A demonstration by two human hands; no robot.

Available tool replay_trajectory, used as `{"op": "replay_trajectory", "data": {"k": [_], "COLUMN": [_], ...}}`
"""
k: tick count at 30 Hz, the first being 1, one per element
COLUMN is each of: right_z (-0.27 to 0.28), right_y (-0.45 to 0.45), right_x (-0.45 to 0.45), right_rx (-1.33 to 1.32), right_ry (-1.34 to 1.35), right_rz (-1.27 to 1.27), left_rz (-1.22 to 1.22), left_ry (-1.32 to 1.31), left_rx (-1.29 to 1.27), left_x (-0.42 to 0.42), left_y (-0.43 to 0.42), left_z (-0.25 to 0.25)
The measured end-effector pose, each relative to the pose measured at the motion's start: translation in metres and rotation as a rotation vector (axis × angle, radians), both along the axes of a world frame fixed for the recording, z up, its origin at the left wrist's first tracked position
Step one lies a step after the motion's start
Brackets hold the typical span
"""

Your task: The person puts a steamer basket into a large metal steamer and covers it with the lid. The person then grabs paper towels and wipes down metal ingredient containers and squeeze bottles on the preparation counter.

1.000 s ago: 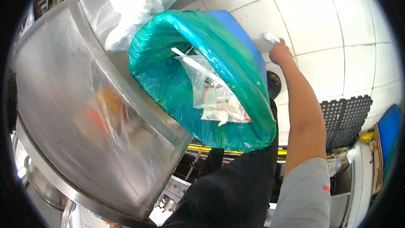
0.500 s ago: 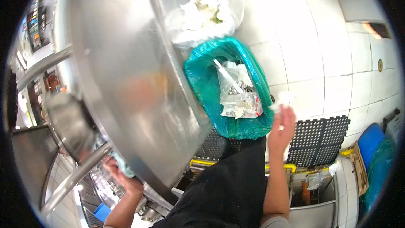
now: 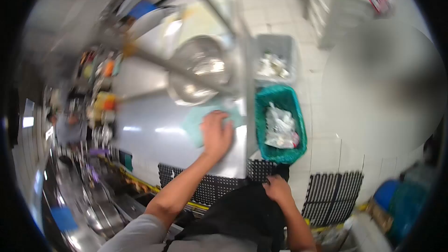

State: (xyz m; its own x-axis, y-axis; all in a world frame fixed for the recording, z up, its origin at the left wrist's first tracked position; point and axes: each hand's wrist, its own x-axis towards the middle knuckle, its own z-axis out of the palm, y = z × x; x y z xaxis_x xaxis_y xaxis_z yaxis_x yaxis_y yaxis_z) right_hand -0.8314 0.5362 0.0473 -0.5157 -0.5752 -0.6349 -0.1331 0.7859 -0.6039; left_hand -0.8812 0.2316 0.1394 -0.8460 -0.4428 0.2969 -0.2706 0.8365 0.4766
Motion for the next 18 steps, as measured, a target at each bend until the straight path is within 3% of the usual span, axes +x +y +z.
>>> {"op": "replay_trajectory", "data": {"k": [4, 7, 9, 13, 15, 16, 18], "right_z": [0.005, 0.016, 0.022, 0.000, 0.002, 0.005, 0.044], "right_y": [0.014, 0.006, -0.010, -0.055, -0.072, -0.095, -0.128], "right_x": [0.054, 0.083, 0.094, 0.115, 0.109, 0.099, 0.117], "right_rx": [0.211, 0.189, 0.185, -0.036, -0.121, -0.151, -0.112], "right_ry": [-0.013, 0.084, 0.139, 0.201, 0.228, 0.154, 0.185], "right_rz": [0.339, 0.476, 0.600, 0.770, 0.793, 0.985, 0.934], "left_rz": [-0.330, -0.474, -0.360, 0.046, 0.280, 0.352, 0.471], "left_ry": [0.168, -0.048, -0.314, -0.660, -0.981, -0.934, -0.841], "left_rx": [0.304, 0.476, 0.601, 0.562, 0.683, 0.725, 0.772], "left_x": [0.093, 0.220, 0.307, 0.476, 0.522, 0.545, 0.580], "left_y": [0.009, 0.008, 0.003, 0.003, -0.002, 0.001, 0.010], "left_z": [0.036, 0.048, 0.030, -0.031, 0.003, 0.002, -0.004]}}
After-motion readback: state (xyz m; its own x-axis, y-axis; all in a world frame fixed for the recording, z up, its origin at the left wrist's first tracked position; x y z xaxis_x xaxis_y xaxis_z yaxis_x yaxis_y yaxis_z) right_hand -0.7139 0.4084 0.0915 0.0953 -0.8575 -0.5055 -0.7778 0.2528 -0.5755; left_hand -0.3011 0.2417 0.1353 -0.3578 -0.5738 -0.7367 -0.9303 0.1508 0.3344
